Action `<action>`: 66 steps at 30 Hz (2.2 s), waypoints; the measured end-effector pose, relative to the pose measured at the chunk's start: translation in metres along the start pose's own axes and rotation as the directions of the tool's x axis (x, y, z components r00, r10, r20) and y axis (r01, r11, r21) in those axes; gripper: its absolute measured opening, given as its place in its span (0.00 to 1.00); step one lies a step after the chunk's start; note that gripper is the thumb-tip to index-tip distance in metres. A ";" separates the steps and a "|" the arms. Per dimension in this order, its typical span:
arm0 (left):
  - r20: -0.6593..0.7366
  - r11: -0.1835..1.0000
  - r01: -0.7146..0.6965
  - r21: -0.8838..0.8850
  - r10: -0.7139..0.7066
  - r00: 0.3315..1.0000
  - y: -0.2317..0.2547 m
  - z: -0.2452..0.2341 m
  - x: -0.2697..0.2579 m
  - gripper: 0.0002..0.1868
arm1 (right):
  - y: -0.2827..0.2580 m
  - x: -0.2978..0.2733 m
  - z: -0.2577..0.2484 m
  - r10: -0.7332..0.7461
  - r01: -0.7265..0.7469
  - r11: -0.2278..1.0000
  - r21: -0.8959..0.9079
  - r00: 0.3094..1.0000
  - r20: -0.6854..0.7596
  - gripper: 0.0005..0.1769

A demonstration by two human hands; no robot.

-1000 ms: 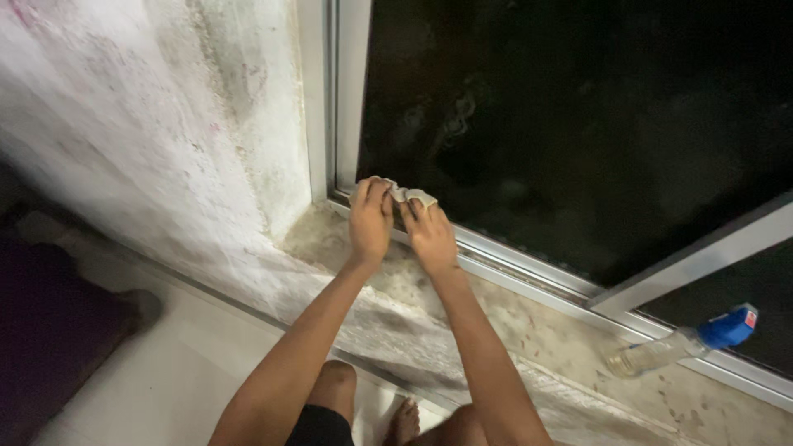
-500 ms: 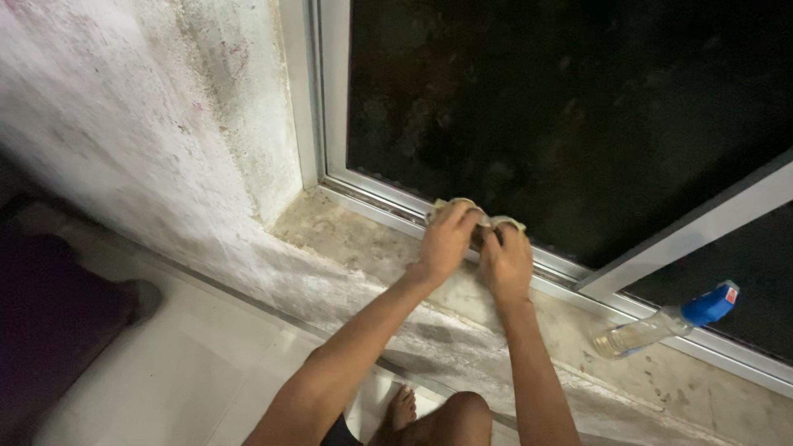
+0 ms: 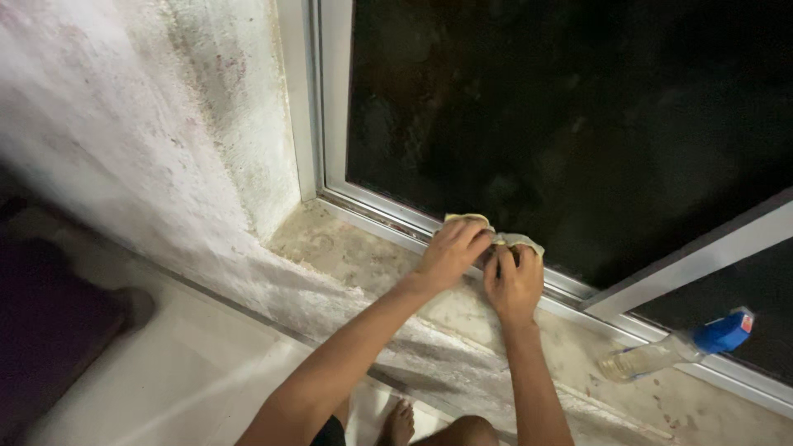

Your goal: The person wipes the glass pane and the metal frame of a sliding window with a cloth, moving the cloth along the edges and corners.

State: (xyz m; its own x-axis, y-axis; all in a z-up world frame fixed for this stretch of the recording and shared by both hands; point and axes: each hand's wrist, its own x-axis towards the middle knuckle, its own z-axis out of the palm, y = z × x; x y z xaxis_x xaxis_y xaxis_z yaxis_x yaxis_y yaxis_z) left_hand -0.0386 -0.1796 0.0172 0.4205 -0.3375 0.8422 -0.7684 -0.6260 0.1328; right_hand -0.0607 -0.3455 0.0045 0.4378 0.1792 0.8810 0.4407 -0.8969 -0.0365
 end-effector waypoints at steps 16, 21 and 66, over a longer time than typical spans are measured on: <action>-0.005 0.966 0.198 0.164 -0.200 0.980 -0.108 -0.047 -0.046 0.17 | -0.024 0.019 0.002 -0.256 0.224 0.956 0.187 0.951 0.171 0.15; -0.062 0.917 0.367 0.154 -0.362 0.930 -0.114 -0.072 -0.045 0.13 | -0.037 0.029 0.007 -0.348 0.301 0.929 0.217 0.909 0.230 0.15; 0.325 0.547 -0.775 0.316 0.705 0.630 0.003 0.071 0.109 0.44 | 0.000 -0.015 -0.044 0.499 -0.535 0.844 -0.032 0.807 -0.316 0.16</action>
State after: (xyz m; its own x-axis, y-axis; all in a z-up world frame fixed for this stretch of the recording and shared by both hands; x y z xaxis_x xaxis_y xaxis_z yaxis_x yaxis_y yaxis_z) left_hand 0.0391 -0.2682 0.0722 -0.1203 -0.8827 0.4543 -0.5938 -0.3027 -0.7455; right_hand -0.1016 -0.3655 0.0115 0.3253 -0.4306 0.8419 0.1128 -0.8663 -0.4867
